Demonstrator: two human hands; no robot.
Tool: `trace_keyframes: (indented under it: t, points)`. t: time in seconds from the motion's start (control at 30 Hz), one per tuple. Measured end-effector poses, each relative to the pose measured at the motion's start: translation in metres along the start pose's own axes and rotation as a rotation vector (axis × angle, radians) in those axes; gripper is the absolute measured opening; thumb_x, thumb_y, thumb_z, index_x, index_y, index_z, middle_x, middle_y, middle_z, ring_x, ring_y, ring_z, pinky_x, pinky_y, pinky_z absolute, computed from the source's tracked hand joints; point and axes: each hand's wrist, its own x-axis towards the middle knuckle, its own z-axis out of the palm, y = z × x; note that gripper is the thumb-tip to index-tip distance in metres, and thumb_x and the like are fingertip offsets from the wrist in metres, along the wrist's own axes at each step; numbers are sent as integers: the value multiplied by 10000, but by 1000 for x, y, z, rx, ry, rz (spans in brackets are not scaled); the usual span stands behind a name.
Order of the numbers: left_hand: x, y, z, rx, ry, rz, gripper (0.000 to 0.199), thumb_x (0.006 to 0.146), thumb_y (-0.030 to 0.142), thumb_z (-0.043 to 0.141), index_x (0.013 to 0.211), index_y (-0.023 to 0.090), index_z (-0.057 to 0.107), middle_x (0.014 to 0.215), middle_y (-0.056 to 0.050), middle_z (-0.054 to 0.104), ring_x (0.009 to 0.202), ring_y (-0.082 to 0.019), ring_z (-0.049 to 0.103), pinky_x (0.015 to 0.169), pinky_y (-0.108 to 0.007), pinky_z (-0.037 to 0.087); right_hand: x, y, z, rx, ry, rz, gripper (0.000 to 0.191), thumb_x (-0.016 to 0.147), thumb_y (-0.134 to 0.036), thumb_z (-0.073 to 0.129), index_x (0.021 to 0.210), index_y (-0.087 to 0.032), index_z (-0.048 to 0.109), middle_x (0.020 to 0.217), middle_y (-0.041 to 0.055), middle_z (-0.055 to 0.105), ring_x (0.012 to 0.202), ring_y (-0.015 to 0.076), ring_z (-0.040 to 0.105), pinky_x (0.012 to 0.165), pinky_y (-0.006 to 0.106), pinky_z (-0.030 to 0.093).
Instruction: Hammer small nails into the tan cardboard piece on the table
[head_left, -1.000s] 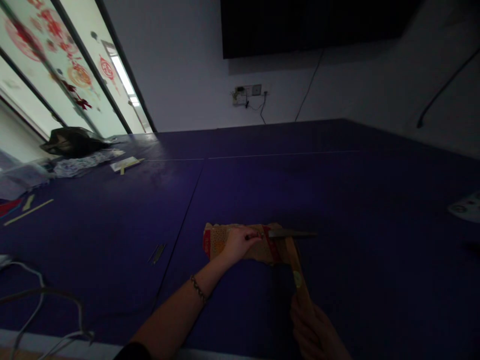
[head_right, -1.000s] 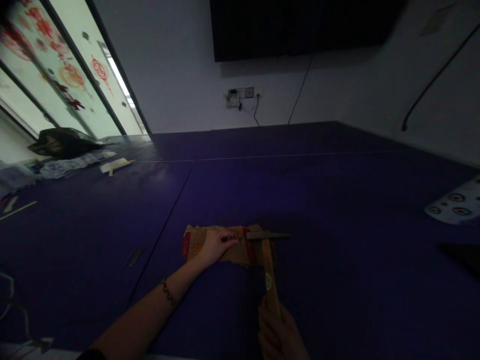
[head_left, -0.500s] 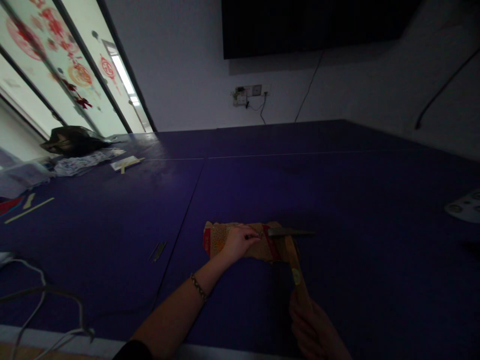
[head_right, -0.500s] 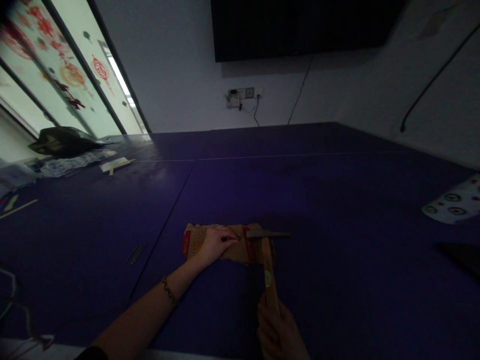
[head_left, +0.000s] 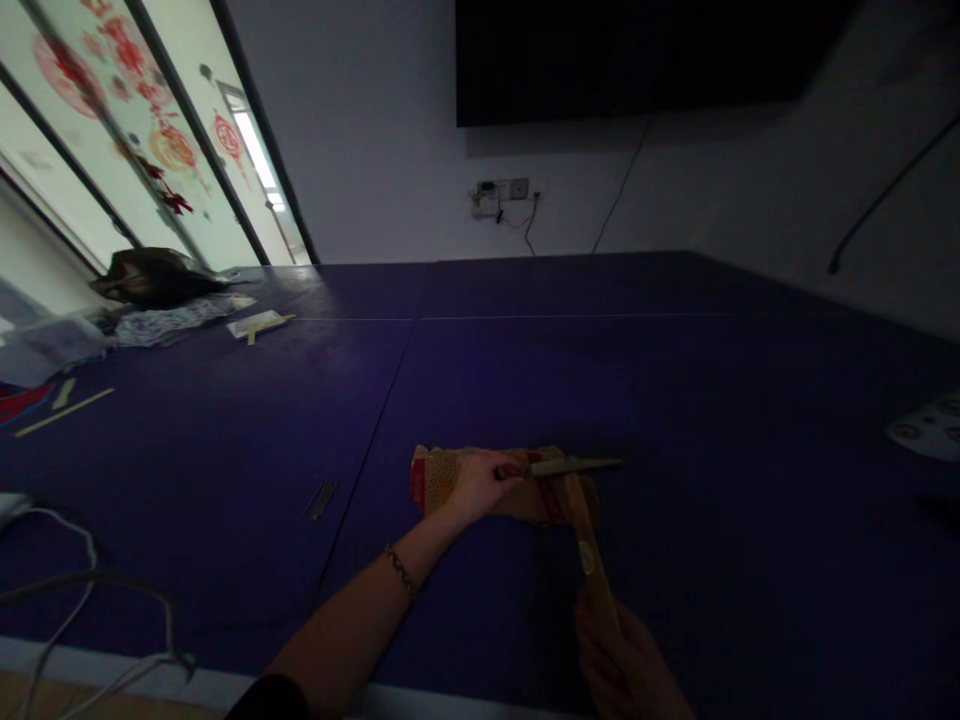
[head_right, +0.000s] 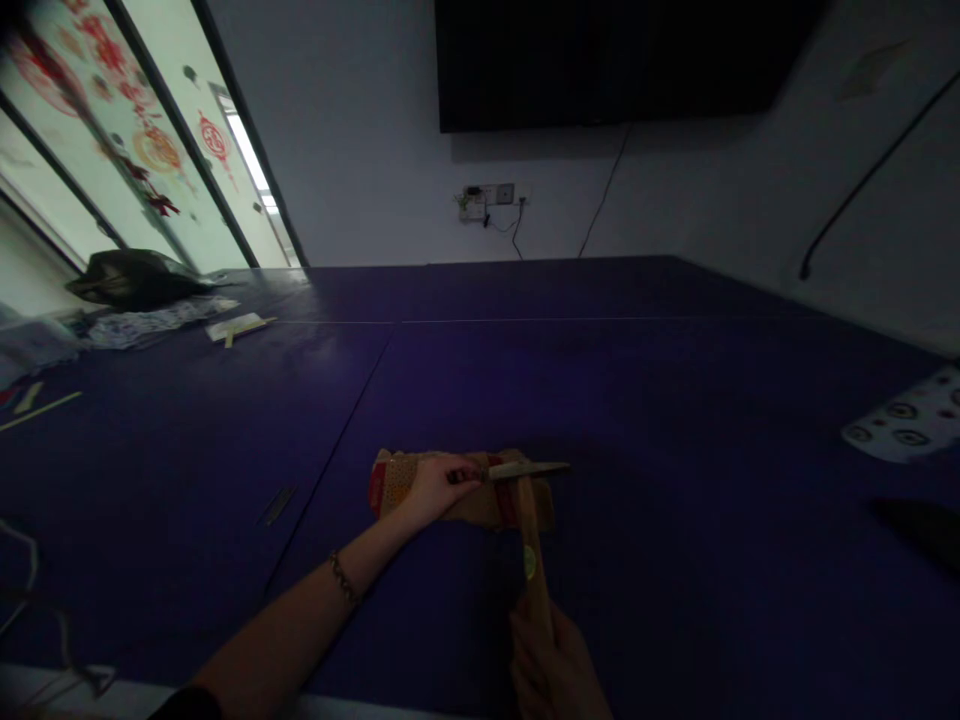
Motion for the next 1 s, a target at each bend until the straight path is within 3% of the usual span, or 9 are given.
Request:
trace_keyframes:
  t: [0.1, 0.33, 0.6, 0.73, 1.0]
  points:
    - [0, 1, 0, 6, -14, 6, 202, 706, 170, 598, 896, 177, 665, 755, -6, 661, 667, -130, 578, 628, -217, 431, 0, -2, 0, -1, -33, 16, 528, 453, -515, 760, 759, -210, 456, 349, -167, 308, 249, -16, 211, 259, 89, 141]
    - [0, 4, 0, 47, 6, 64, 170, 748, 268, 582, 850, 182, 687, 755, -17, 664, 691, -142, 584, 650, -231, 428, 6, -1, -5, -46, -81, 26, 536, 434, -546, 749, 713, -203, 446, 335, -159, 314, 243, -7, 211, 247, 98, 145]
    - [1, 2, 3, 2, 36, 39, 154, 754, 283, 594, 717, 174, 696, 727, -16, 656, 726, -144, 592, 656, -219, 437, -1, -1, 3, -35, 16, -38, 518, 454, -510, 755, 726, -195, 445, 363, -155, 316, 267, -16, 220, 284, 89, 113]
    - [2, 2, 4, 8, 55, 33, 145, 746, 277, 605, 699, 175, 696, 731, -13, 649, 713, -134, 588, 648, -213, 435, -1, -1, 3, -97, 119, -51, 486, 469, -477, 758, 743, -201, 467, 391, -132, 383, 295, 11, 327, 299, 101, 207]
    - [1, 3, 6, 56, 67, 49, 132, 736, 257, 621, 669, 170, 693, 727, -6, 647, 705, -130, 584, 660, -216, 425, -11, -8, 11, -173, 190, -139, 459, 478, -456, 753, 793, -219, 520, 521, -73, 509, 401, 79, 491, 380, 182, 403]
